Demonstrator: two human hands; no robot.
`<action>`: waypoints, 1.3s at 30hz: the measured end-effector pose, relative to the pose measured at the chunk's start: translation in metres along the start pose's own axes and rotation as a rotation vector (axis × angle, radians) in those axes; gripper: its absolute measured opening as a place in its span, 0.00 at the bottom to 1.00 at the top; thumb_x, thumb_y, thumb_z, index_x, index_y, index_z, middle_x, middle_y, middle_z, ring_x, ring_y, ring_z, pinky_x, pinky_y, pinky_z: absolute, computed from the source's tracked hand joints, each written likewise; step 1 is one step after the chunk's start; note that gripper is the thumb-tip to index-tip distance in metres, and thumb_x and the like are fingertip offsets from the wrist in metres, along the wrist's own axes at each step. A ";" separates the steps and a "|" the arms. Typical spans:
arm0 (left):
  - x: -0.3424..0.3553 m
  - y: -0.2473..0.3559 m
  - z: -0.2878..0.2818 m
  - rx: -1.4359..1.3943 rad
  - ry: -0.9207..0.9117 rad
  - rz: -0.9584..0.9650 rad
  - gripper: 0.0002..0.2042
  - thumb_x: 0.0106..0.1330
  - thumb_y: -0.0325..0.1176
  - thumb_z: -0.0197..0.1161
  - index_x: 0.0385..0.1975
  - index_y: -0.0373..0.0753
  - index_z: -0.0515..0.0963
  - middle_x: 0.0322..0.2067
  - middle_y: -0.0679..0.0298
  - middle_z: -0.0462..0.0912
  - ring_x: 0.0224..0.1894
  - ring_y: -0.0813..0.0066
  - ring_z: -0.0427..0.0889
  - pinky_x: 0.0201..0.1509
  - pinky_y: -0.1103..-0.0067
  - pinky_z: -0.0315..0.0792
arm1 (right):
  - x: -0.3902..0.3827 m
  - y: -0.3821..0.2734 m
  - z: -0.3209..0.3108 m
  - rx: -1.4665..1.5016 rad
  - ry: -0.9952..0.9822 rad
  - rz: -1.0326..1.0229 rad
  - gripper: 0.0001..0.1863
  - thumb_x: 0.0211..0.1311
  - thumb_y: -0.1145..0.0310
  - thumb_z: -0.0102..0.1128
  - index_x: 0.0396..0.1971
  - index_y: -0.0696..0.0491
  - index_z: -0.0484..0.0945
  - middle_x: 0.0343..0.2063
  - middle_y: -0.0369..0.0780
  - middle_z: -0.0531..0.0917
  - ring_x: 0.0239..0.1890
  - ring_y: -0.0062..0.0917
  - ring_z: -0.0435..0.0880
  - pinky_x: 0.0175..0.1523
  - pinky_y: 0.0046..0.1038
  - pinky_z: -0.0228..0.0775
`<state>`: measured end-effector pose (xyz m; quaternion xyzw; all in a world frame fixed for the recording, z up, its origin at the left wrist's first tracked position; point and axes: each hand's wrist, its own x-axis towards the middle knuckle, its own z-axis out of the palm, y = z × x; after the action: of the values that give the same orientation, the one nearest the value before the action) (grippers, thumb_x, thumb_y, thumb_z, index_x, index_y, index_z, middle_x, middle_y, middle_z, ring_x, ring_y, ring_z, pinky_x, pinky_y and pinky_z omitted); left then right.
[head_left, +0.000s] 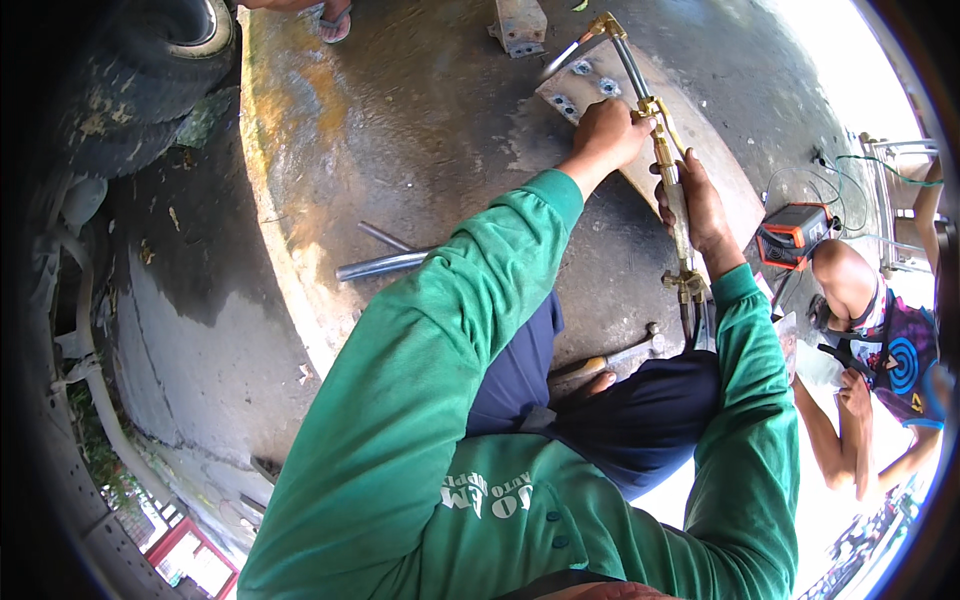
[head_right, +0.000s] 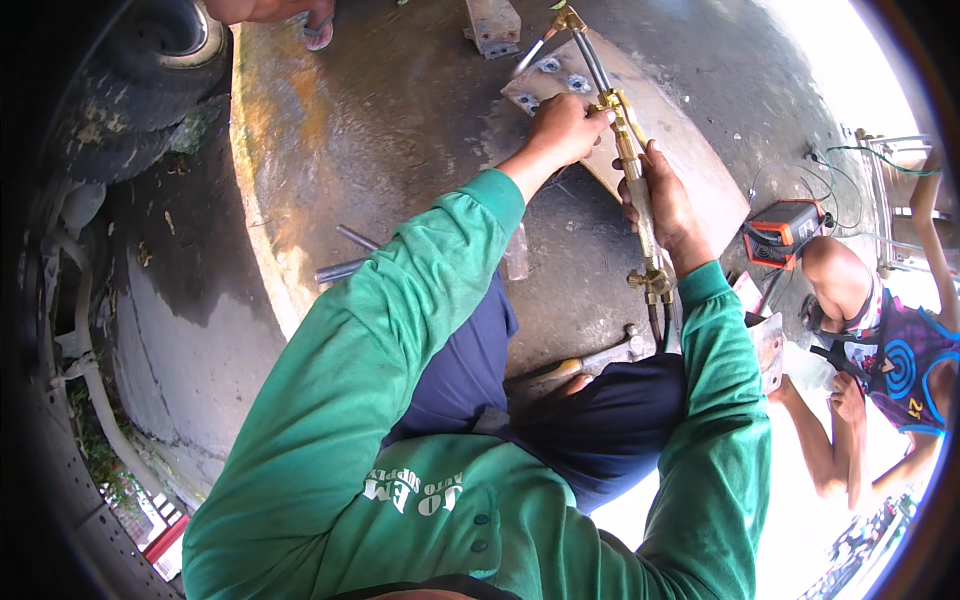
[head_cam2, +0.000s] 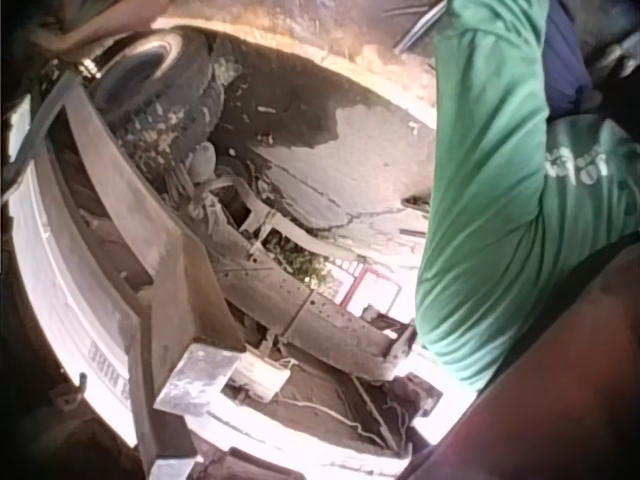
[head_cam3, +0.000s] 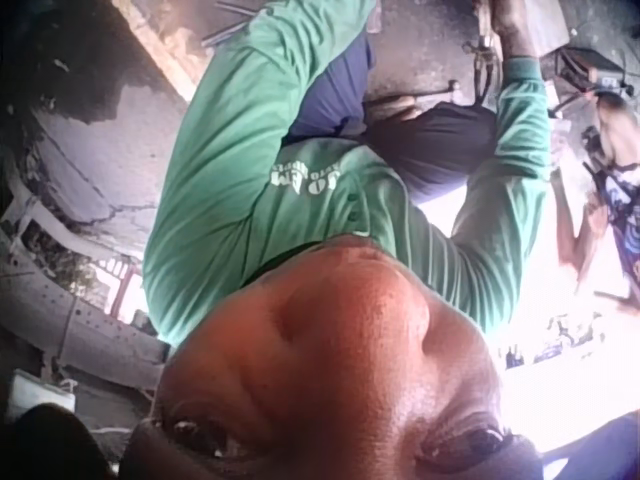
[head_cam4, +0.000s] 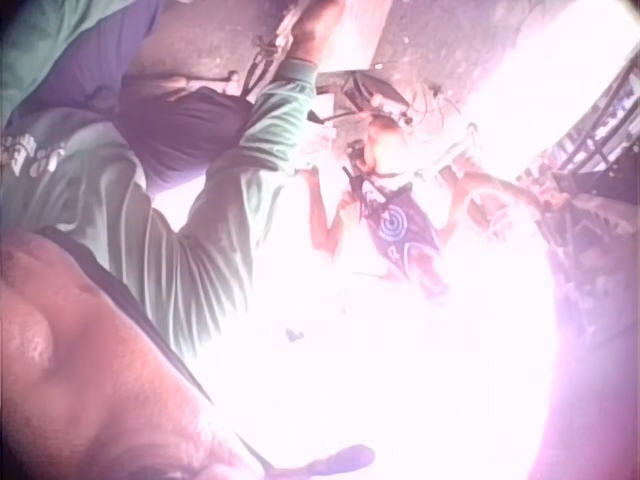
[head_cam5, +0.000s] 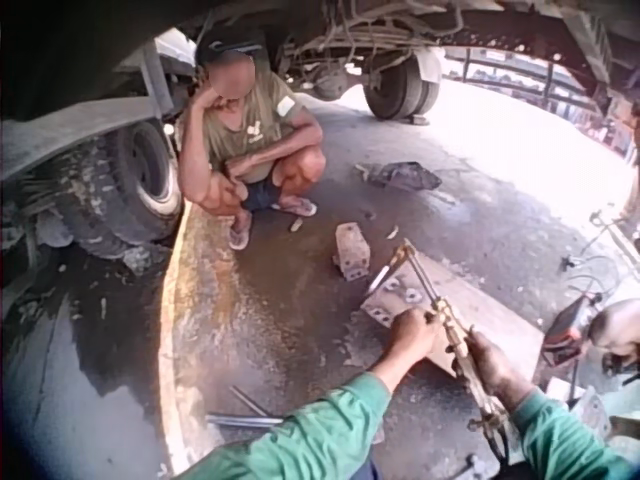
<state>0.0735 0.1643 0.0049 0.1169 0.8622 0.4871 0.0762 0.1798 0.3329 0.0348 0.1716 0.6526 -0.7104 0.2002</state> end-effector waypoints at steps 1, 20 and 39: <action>-0.001 0.003 0.001 0.041 0.019 0.026 0.18 0.71 0.44 0.66 0.34 0.31 0.85 0.21 0.60 0.86 0.22 0.71 0.87 0.29 0.73 0.80 | 0.000 0.000 -0.002 0.008 0.008 -0.006 0.35 0.78 0.35 0.29 0.46 0.52 0.77 0.19 0.34 0.75 0.12 0.19 0.70 0.16 0.23 0.65; -0.005 0.006 -0.010 0.166 -0.037 -0.111 0.30 0.73 0.56 0.59 0.38 0.26 0.83 0.35 0.41 0.86 0.43 0.47 0.88 0.50 0.61 0.78 | -0.003 -0.010 0.012 -0.112 0.022 0.095 0.37 0.77 0.33 0.30 0.49 0.52 0.77 0.20 0.34 0.74 0.13 0.20 0.70 0.18 0.25 0.64; -0.003 0.002 -0.005 0.136 -0.070 -0.146 0.31 0.74 0.56 0.56 0.40 0.25 0.84 0.36 0.39 0.86 0.46 0.46 0.87 0.54 0.60 0.77 | 0.000 -0.012 0.011 -0.141 0.058 0.113 0.36 0.78 0.34 0.31 0.48 0.52 0.77 0.19 0.33 0.75 0.11 0.18 0.68 0.15 0.24 0.62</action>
<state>0.0752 0.1606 0.0088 0.0756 0.8963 0.4161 0.1334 0.1743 0.3227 0.0460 0.2139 0.6958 -0.6450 0.2326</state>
